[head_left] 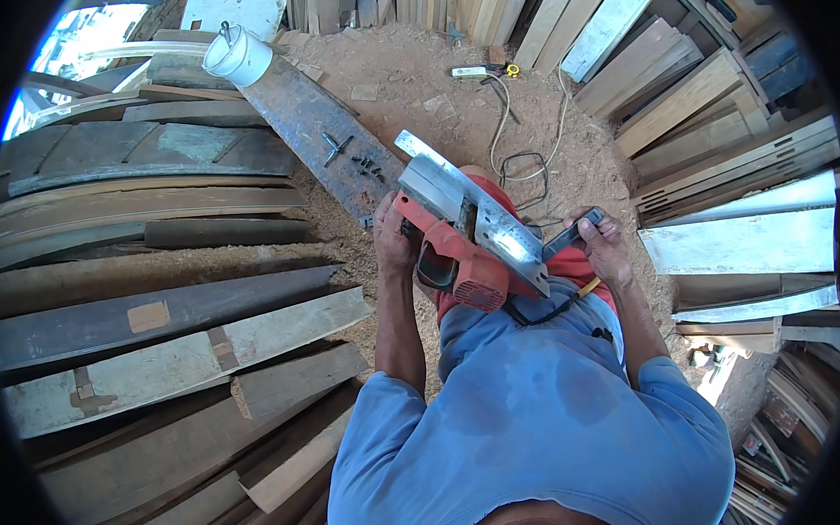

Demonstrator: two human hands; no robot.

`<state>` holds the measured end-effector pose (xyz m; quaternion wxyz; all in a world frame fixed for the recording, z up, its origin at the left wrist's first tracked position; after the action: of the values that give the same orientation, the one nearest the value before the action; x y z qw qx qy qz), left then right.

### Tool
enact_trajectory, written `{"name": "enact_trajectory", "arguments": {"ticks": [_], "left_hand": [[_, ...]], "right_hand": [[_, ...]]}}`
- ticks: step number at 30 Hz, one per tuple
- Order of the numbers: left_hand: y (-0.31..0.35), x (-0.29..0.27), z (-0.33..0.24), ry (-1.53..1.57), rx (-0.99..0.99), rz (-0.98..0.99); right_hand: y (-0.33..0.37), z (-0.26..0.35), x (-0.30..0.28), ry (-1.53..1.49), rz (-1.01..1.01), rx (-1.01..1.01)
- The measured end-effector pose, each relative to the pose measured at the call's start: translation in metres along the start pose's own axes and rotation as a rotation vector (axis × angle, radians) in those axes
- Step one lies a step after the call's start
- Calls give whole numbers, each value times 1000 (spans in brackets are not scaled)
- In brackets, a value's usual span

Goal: The person disassembles and adjusts components of a red electric planer, handling small screws, a metal blade, and an adjustment bracket by hand.

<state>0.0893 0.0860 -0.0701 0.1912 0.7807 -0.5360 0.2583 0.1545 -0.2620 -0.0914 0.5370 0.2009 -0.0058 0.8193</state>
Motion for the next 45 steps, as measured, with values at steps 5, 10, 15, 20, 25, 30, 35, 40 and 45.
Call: {"name": "enact_trajectory", "arguments": {"ticks": [5,10,15,20,25,30,35,40,45], "left_hand": [[-2,-8,13,90,-51,-13],[-6,-11,22,101,-70,-28],[-6,-4,19,108,-77,-34],[-6,-12,22,113,-68,-5],[-5,-9,18,105,-39,-5],[-4,-7,6,-49,34,46],[1,-31,11,-260,107,24],[5,-34,11,-299,165,-30],[3,-41,17,-355,135,-20]], "right_hand": [[-3,-11,-6,-67,-9,12],[-5,-21,-12,-75,-1,39],[-7,-24,-15,-74,-6,42],[-9,-23,-13,-91,-10,46],[-7,-18,-12,-87,15,28],[0,3,2,-6,11,-11],[3,16,12,92,18,-43],[5,28,18,167,20,-78],[9,37,22,190,-15,-132]]}}
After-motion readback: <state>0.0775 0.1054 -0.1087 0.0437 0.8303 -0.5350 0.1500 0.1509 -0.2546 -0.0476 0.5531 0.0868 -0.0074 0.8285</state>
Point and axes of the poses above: each hand's wrist, its own y-axis away from the middle knuckle, its own x-axis out of the palm, z = x × y, the point moved 10 cm from there along -y, towards the middle knuckle, and after that the axes turned 2 degrees about -x, right-handed, at the moved point
